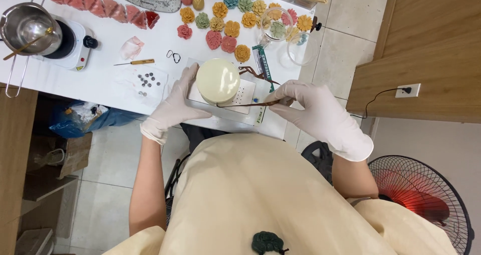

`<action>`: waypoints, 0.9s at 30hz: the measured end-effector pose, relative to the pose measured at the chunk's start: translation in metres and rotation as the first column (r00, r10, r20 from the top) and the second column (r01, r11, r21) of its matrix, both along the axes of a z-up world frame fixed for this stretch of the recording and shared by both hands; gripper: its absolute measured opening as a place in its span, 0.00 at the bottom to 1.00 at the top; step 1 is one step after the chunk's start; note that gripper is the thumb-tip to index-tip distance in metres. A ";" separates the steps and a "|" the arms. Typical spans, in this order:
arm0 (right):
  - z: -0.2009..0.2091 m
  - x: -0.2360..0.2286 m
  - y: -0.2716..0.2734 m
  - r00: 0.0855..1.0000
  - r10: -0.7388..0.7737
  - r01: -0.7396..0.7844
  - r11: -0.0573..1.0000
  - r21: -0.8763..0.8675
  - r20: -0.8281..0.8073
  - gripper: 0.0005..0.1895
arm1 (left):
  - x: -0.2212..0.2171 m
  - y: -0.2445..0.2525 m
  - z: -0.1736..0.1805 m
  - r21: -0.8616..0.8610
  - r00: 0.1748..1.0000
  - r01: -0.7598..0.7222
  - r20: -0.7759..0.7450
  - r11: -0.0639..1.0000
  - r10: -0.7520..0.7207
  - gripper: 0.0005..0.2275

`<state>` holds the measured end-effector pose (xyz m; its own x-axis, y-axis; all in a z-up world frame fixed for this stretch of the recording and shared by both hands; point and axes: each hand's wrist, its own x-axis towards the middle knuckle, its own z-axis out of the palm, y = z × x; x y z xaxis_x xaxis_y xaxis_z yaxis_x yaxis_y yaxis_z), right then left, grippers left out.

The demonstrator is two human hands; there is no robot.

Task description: The recorder assembles a decorative candle display by placing wax flowers, a bear figurine, and nesting material inside a clear stand and securing it with ribbons.

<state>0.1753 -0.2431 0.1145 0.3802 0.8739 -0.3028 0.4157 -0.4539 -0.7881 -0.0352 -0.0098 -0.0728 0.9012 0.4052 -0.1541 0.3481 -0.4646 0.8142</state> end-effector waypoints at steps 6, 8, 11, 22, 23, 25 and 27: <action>-0.005 -0.001 -0.003 0.993 0.121 -0.121 0.981 0.149 0.010 0.09 | 0.035 -0.018 -0.010 0.143 0.997 -0.054 0.064 0.988 0.045 0.54; -0.007 0.000 -0.008 0.991 0.125 -0.130 0.984 0.123 0.043 0.09 | 0.036 -0.021 -0.011 0.146 0.995 -0.071 0.074 0.987 0.061 0.49; 0.008 0.002 -0.013 0.987 0.114 -0.119 0.992 0.036 0.116 0.10 | 0.034 -0.024 -0.006 0.129 0.989 -0.109 0.112 0.986 0.095 0.42; 0.071 0.056 -0.072 0.901 -0.324 0.071 0.766 0.639 0.289 0.10 | 0.014 -0.019 -0.012 0.201 0.985 -0.165 0.083 0.966 0.151 0.35; 0.072 0.059 -0.071 0.909 -0.313 0.078 0.775 0.627 0.274 0.10 | 0.016 -0.020 -0.013 0.225 0.986 -0.160 0.078 0.961 0.146 0.35; 0.076 0.065 -0.069 0.915 -0.307 0.086 0.782 0.617 0.262 0.09 | 0.019 -0.023 -0.014 0.250 0.988 -0.150 0.076 0.956 0.135 0.36; 0.079 0.071 -0.067 0.938 -0.270 0.100 0.810 0.577 0.216 0.07 | 0.023 -0.026 -0.015 0.236 0.987 -0.156 0.084 0.959 0.140 0.36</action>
<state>0.2462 -0.3099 0.1933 0.5446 0.7630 0.3482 0.6055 -0.0704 -0.7927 -0.0127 -0.0360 -0.0880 0.8333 0.5525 0.0218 0.3772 -0.5969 0.7081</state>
